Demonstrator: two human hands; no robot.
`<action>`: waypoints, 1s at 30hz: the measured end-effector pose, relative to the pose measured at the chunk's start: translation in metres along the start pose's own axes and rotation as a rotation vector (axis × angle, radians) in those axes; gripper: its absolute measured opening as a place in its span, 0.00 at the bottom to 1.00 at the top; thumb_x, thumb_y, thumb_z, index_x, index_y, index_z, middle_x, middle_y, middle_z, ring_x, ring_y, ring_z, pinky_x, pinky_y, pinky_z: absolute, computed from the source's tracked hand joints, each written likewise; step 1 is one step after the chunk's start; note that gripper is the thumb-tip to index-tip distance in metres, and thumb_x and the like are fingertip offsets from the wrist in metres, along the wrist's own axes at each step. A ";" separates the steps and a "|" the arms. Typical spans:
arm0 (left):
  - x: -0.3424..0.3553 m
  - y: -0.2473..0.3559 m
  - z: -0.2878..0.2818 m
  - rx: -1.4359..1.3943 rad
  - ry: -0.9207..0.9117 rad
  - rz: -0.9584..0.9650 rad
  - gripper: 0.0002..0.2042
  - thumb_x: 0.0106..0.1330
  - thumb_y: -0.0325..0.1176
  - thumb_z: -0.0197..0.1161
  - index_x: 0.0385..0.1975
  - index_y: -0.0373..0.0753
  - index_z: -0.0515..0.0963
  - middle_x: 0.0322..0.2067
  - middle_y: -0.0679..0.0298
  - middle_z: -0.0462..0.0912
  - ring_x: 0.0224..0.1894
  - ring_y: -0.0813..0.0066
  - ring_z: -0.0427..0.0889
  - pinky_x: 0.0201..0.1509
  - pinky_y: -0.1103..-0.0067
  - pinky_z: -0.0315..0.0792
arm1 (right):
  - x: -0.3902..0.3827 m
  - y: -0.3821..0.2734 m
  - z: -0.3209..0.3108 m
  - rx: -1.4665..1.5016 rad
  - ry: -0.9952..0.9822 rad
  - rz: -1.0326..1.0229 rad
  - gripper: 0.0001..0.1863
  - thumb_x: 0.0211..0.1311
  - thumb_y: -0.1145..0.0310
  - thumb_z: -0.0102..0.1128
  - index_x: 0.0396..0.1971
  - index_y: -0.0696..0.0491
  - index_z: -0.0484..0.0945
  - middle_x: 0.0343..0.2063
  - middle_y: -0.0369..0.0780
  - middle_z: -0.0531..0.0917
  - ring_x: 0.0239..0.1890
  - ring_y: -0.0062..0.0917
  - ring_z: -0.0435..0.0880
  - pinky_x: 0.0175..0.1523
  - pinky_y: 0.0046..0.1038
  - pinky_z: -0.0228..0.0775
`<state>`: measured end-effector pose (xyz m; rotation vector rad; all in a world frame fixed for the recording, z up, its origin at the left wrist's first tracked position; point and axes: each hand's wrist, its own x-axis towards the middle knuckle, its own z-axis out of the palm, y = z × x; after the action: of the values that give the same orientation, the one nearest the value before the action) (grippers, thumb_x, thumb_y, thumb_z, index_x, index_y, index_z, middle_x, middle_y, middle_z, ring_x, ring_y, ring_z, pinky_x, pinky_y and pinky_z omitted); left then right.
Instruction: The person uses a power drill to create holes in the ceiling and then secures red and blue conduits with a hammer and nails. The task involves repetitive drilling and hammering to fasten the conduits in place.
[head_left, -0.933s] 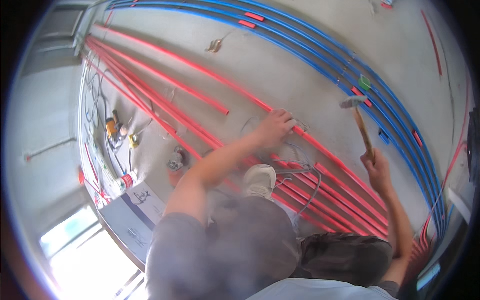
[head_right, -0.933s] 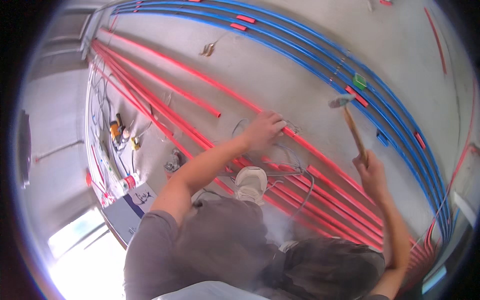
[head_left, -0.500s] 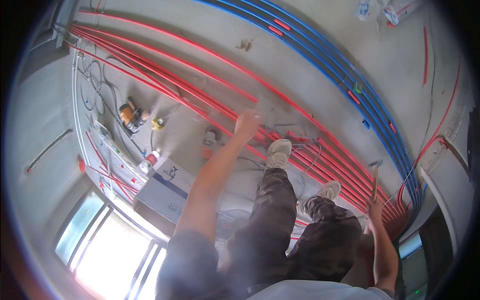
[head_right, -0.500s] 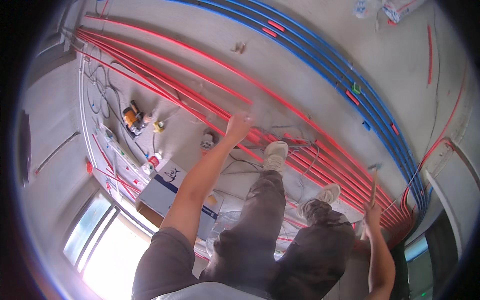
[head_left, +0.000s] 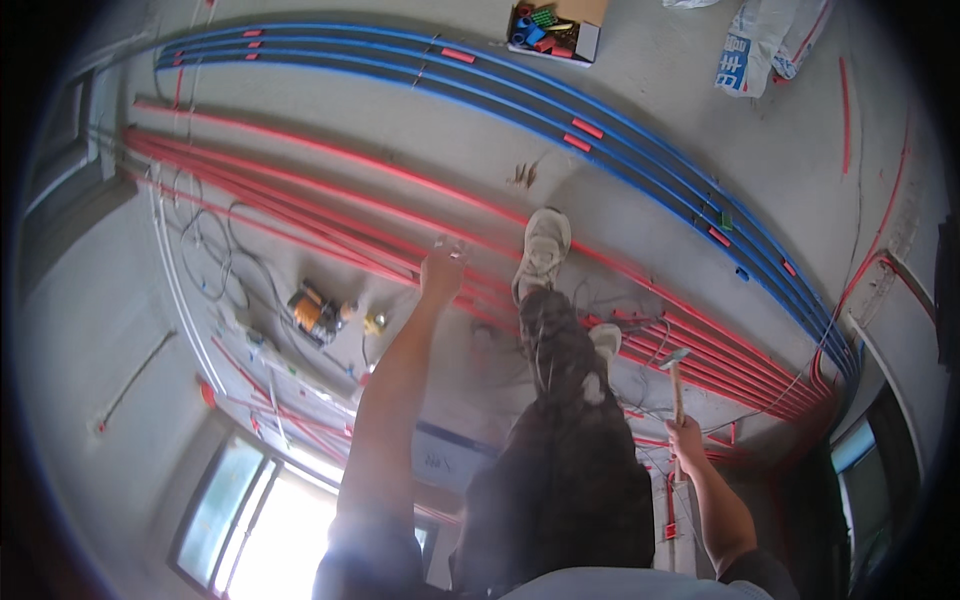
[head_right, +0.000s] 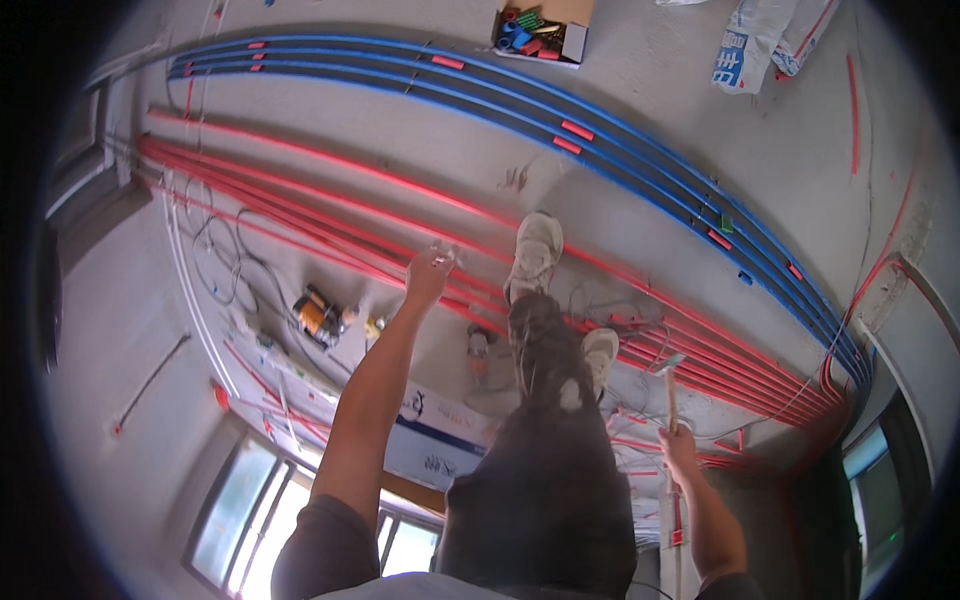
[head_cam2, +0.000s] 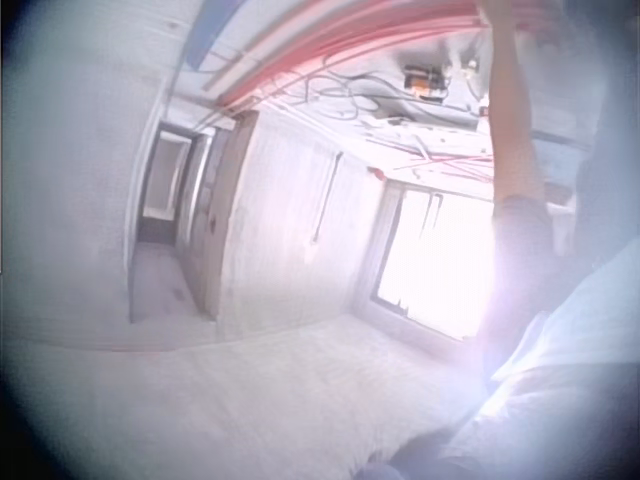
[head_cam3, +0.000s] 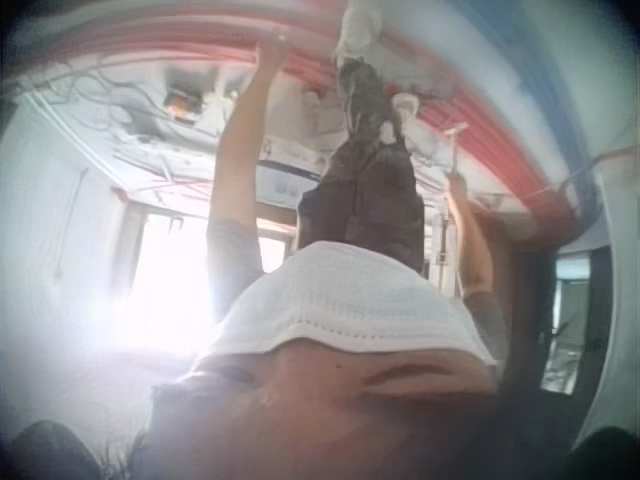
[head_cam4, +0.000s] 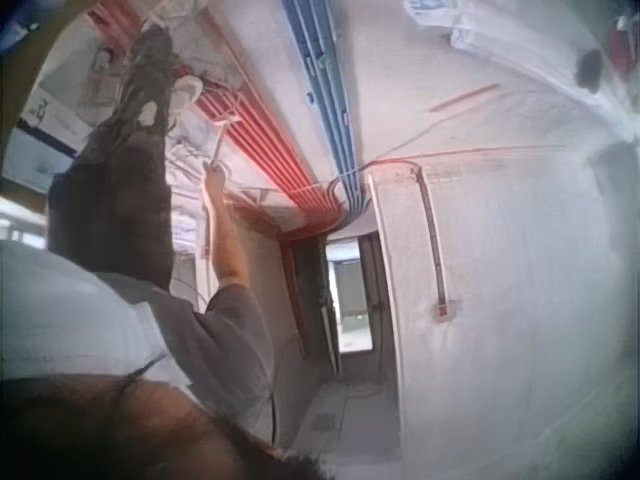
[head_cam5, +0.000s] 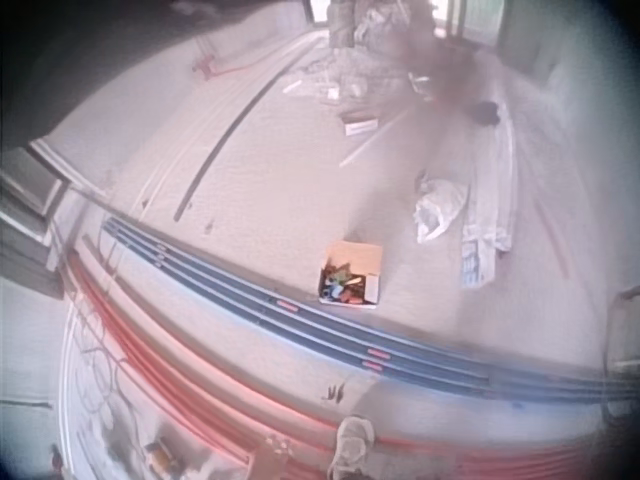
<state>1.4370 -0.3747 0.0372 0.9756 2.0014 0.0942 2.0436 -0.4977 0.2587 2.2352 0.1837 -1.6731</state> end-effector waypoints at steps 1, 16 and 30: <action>0.020 0.001 0.007 0.009 -0.007 0.051 0.16 0.69 0.43 0.66 0.46 0.38 0.88 0.48 0.44 0.89 0.52 0.44 0.88 0.57 0.56 0.80 | 0.007 -0.016 0.022 0.002 -0.036 0.008 0.11 0.75 0.62 0.64 0.37 0.48 0.71 0.17 0.27 0.67 0.13 0.14 0.64 0.17 0.24 0.57; 0.221 0.027 0.098 0.195 -0.053 0.767 0.07 0.66 0.25 0.59 0.42 0.37 0.80 0.42 0.53 0.82 0.49 0.48 0.82 0.51 0.56 0.76 | -0.047 -0.161 0.164 0.184 0.037 -0.083 0.12 0.78 0.61 0.65 0.38 0.49 0.72 0.19 0.26 0.69 0.14 0.11 0.65 0.17 0.21 0.57; 0.229 -0.117 -0.142 -0.834 0.088 -0.028 0.06 0.75 0.30 0.62 0.42 0.34 0.82 0.30 0.63 0.82 0.31 0.78 0.80 0.37 0.76 0.76 | -0.102 -0.225 0.397 0.409 0.285 -0.316 0.11 0.74 0.62 0.66 0.39 0.48 0.72 0.19 0.26 0.68 0.13 0.11 0.65 0.16 0.21 0.58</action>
<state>1.1924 -0.2620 -0.0796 0.4009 1.7802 0.8891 1.5856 -0.4143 0.2142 2.8808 0.3004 -1.6512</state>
